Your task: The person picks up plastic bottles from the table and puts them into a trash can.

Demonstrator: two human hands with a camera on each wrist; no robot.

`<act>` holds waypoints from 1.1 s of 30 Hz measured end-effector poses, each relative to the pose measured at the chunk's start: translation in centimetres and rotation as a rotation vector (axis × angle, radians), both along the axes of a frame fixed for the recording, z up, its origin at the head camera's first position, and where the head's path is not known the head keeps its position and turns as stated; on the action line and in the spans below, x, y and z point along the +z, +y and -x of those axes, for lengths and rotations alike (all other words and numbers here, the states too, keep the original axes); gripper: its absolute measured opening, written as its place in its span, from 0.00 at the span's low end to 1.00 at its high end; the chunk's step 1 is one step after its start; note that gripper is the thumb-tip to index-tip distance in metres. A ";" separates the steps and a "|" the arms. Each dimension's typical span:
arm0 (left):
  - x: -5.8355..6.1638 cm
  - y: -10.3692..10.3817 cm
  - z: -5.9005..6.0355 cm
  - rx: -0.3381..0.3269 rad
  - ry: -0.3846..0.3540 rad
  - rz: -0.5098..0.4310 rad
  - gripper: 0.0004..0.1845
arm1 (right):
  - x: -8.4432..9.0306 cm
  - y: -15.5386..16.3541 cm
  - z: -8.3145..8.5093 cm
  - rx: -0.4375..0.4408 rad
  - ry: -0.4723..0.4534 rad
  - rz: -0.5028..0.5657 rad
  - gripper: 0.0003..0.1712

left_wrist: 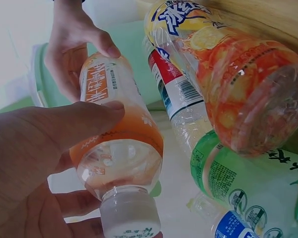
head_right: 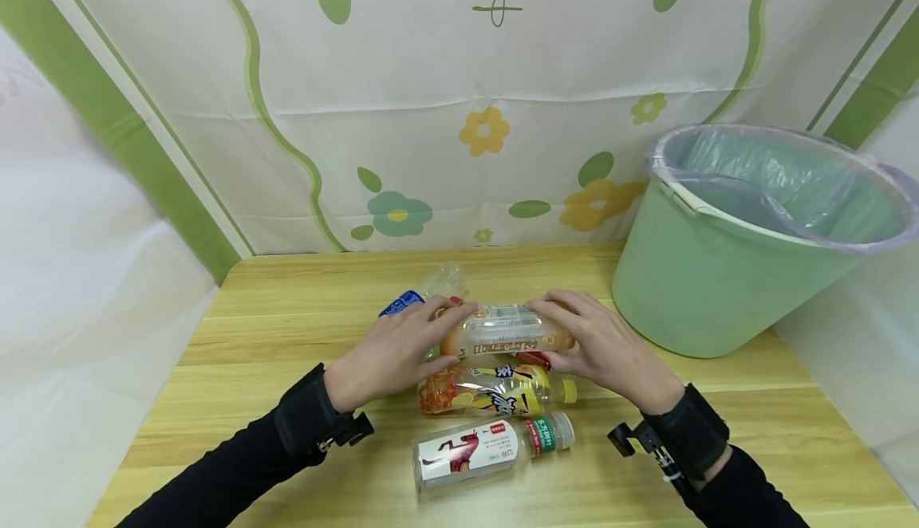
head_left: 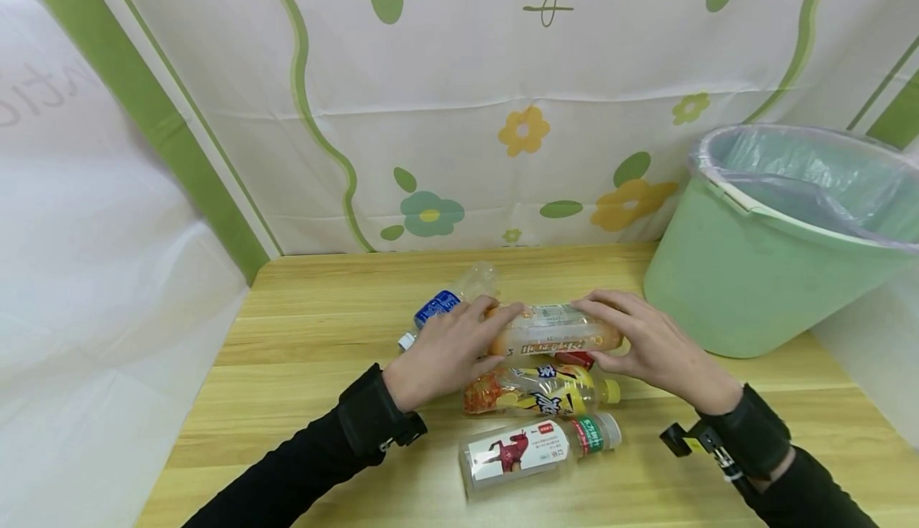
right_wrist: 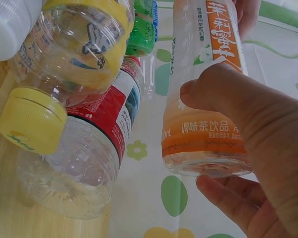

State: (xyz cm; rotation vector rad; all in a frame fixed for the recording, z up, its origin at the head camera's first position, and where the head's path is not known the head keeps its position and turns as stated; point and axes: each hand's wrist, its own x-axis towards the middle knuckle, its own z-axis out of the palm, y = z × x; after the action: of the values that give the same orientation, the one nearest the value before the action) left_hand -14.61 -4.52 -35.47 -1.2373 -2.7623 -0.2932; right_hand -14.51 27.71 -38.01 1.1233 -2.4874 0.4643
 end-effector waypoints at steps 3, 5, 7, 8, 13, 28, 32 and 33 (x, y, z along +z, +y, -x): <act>-0.1 -0.2 0.0 0.002 0.002 -0.002 0.37 | 0.0 0.1 0.0 0.002 -0.004 0.000 0.45; -0.1 -0.3 0.0 0.006 0.003 -0.009 0.38 | 0.0 0.1 0.0 0.002 -0.005 0.003 0.45; -0.1 -0.5 0.0 0.012 0.012 -0.018 0.38 | 0.0 0.2 0.0 0.004 -0.002 0.006 0.45; -0.1 -0.6 0.0 0.016 0.017 -0.022 0.38 | 0.0 0.2 0.0 0.005 0.000 0.008 0.44; -0.2 -1.3 0.0 0.017 0.041 -0.038 0.38 | 0.1 0.6 -0.1 0.005 0.002 0.009 0.41; -0.2 -3.1 -0.1 0.074 -0.026 -0.058 0.41 | 0.3 1.3 -0.1 -0.029 -0.007 0.007 0.36; -0.2 -3.7 -0.1 0.104 -0.039 -0.058 0.43 | 0.3 1.4 -0.2 -0.038 -0.004 0.010 0.41; -0.3 -3.9 -0.1 0.118 -0.048 -0.052 0.44 | 0.3 1.4 -0.2 -0.039 -0.006 0.012 0.40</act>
State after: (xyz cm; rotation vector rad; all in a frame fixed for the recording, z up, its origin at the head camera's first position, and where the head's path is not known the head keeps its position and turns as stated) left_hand -14.50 -8.39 -35.74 -1.0643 -2.8345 -0.3868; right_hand -14.34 29.15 -37.73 1.0686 -2.5039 0.4719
